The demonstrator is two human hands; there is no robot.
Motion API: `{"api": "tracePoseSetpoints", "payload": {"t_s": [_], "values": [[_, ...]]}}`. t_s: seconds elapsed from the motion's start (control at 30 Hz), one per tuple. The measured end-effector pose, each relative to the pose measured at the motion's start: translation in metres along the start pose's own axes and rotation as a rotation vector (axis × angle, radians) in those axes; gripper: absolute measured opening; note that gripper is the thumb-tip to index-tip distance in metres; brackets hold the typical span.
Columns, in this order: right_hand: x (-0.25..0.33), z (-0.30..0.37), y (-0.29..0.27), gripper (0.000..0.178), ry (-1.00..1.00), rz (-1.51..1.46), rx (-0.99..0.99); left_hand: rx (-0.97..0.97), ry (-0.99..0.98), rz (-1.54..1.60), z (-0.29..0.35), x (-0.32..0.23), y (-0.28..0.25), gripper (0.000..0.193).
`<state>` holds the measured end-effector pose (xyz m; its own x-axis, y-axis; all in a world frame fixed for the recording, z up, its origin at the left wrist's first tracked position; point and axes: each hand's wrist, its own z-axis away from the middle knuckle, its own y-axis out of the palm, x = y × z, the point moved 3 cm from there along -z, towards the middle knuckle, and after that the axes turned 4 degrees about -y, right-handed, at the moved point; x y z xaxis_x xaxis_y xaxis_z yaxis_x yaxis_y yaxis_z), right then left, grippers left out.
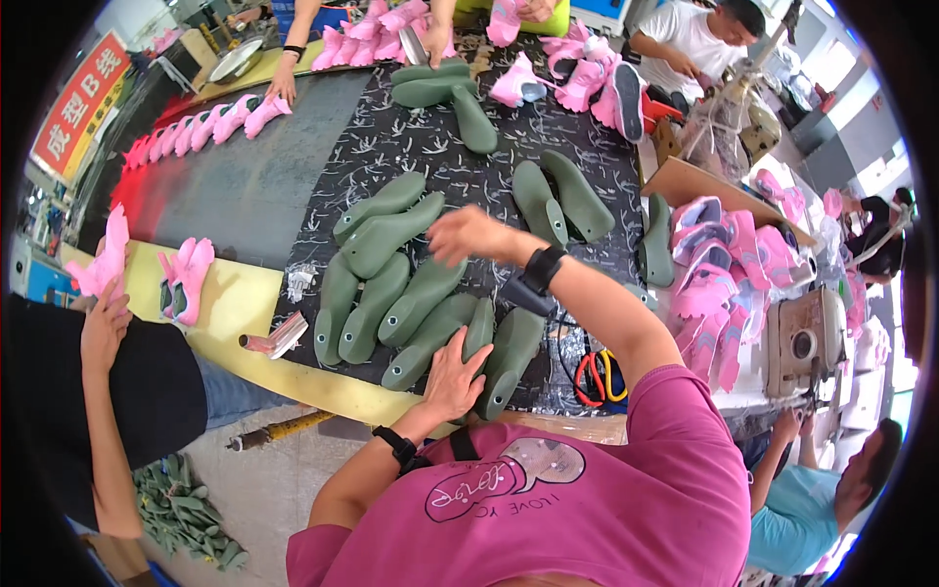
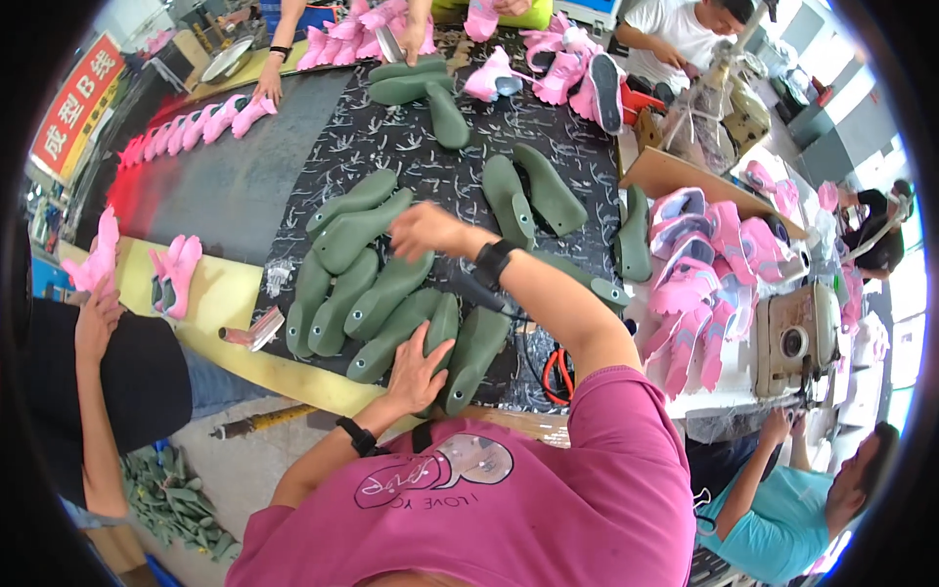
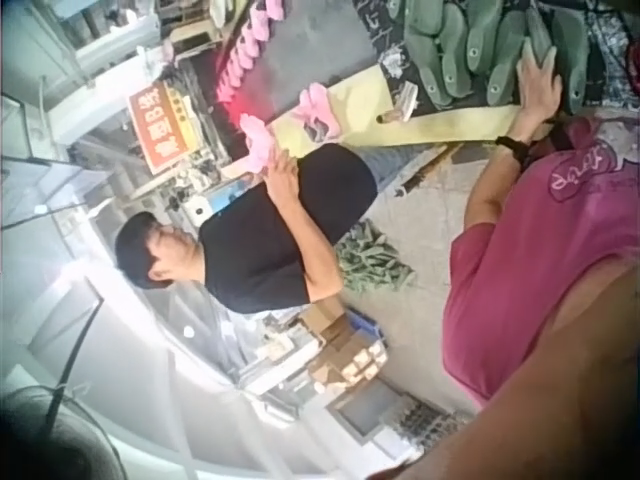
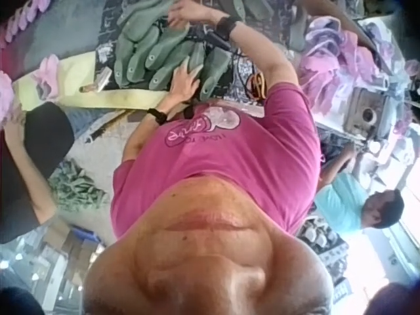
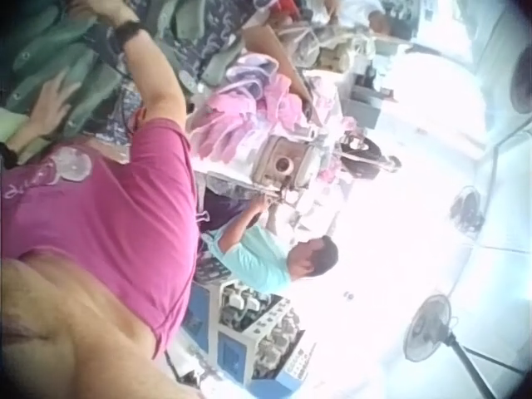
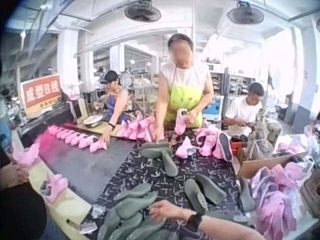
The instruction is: Organizing shoe lasts on an assembly line workstation.
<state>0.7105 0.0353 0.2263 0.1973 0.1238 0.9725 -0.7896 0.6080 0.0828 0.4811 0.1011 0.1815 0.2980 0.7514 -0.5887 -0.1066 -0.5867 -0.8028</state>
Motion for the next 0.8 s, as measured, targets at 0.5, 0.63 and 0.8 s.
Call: {"api": "tracePoseSetpoints", "payload": {"t_s": [0.5, 0.63, 0.8], "values": [[-0.020, 0.150, -0.137, 0.034, 0.018, 0.678, -0.769, -0.018, -0.004, -0.033, -0.004, 0.001, 0.000, 0.055], [-0.009, 0.108, -0.200, 0.039, 0.044, 0.976, -0.789, 0.004, -0.027, -0.030, -0.002, -0.003, -0.002, 0.054], [-0.008, 0.037, -0.231, 0.044, 0.293, 1.207, -0.668, 0.056, -0.104, -0.023, -0.004, -0.010, -0.001, 0.053]]}}
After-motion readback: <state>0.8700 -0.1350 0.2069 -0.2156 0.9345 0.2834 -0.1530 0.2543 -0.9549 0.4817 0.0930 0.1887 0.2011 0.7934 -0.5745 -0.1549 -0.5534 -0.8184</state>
